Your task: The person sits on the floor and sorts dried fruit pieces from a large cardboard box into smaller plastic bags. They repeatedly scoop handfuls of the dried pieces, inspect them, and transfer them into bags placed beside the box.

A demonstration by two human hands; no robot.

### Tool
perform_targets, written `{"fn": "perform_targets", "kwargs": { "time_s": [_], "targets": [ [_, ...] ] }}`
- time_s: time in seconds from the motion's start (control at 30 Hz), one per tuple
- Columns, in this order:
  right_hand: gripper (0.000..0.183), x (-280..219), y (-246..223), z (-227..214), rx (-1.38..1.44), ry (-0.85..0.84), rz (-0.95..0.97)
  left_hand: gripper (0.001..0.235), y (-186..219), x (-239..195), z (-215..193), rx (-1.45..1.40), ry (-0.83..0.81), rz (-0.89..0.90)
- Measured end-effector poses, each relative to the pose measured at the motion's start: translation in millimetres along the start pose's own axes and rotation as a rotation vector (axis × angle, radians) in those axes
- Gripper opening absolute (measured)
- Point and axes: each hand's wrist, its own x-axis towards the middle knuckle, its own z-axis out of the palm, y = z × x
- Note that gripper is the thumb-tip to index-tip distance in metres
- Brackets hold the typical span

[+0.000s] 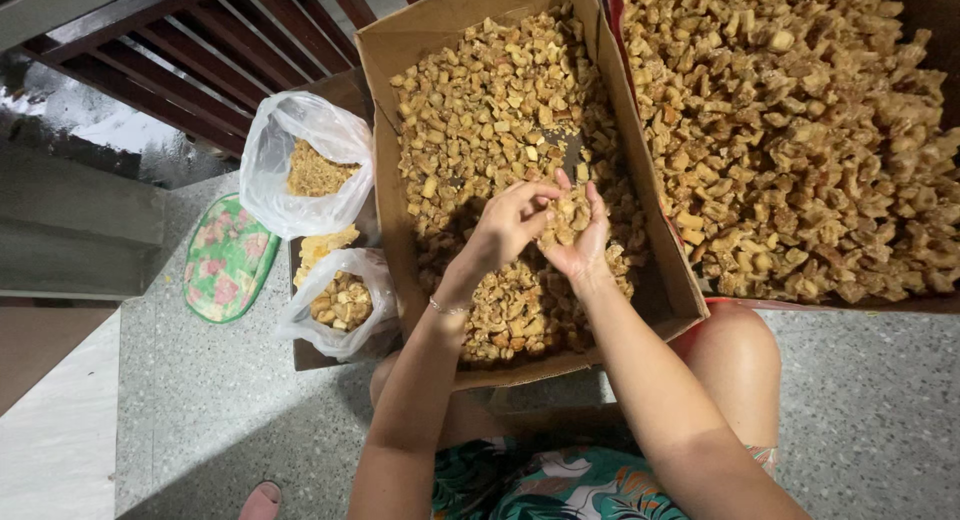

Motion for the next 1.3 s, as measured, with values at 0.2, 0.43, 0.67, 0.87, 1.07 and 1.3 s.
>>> {"fn": "perform_targets", "kwargs": {
  "time_s": [0.2, 0.43, 0.67, 0.87, 1.07, 1.3],
  "targets": [
    [0.056, -2.4, -2.6, 6.4, -0.030, -0.079, -0.006, 0.029, -18.5, -2.6, -3.6, -0.985, 0.086, -0.290],
    [0.054, -4.4, -2.4, 10.2, -0.026, -0.026, 0.015, 0.036, -4.5, -8.7, -9.0, -1.238, 0.213, -0.381],
    [0.049, -1.5, -1.9, 1.0, 0.007, -0.154, 0.036, 0.042, -27.4, -0.6, 19.5, -1.102, 0.272, -0.445],
    [0.047, -5.1, -0.2, 7.6, 0.066, -0.131, 0.037, 0.034, -32.1, 8.5, 34.0, -0.790, 0.294, -0.346],
    [0.063, -15.7, -0.4, 30.6, 0.121, 0.211, 0.129, 0.053, 16.8, 22.8, 35.8, -0.107, 0.116, -0.468],
    [0.060, -6.7, 0.6, 12.0, 0.021, -0.080, 0.014, 0.060, 36.1, 20.9, 19.1, -0.201, 0.017, -0.510]
  ]
}}
